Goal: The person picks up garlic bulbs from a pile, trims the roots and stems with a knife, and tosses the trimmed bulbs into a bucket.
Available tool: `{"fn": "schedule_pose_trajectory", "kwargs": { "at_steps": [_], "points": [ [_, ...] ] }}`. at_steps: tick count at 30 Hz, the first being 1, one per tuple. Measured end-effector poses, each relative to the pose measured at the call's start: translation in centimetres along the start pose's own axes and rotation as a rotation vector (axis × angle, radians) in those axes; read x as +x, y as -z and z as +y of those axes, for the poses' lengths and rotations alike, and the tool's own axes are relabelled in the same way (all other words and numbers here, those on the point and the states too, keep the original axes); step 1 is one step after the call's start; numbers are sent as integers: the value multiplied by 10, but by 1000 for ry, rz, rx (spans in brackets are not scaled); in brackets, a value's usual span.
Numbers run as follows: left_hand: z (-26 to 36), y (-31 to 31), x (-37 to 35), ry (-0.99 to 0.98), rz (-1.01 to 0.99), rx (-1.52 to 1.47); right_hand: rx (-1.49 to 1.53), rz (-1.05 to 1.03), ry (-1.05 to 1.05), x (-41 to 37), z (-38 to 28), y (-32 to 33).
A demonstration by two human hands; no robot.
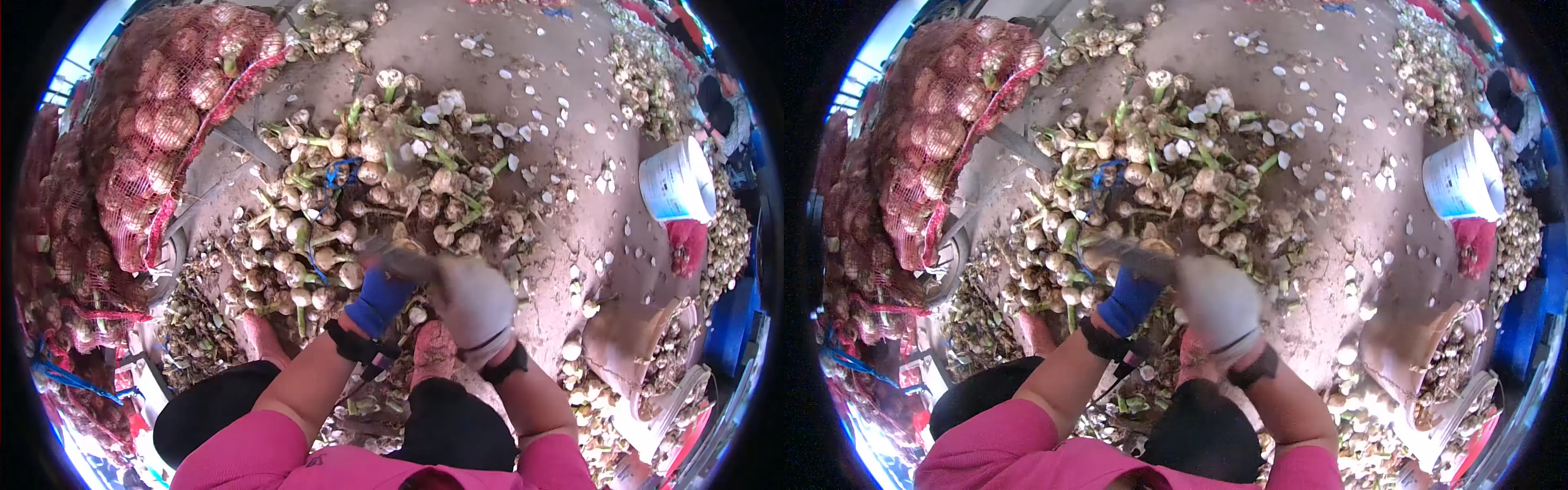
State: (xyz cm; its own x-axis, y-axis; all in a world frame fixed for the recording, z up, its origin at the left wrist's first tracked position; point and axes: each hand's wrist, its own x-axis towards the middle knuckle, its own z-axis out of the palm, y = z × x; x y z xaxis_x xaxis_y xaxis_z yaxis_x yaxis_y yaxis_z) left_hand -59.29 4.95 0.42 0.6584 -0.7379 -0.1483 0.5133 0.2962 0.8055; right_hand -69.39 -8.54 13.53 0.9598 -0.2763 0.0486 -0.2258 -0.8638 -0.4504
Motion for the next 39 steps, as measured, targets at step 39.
{"fn": "schedule_pose_trajectory", "kwargs": {
  "at_steps": [39],
  "points": [
    [-23, -37, 11, 66, -371, 882, 606, 395, -745, -67, 137, -26]
  ]
}}
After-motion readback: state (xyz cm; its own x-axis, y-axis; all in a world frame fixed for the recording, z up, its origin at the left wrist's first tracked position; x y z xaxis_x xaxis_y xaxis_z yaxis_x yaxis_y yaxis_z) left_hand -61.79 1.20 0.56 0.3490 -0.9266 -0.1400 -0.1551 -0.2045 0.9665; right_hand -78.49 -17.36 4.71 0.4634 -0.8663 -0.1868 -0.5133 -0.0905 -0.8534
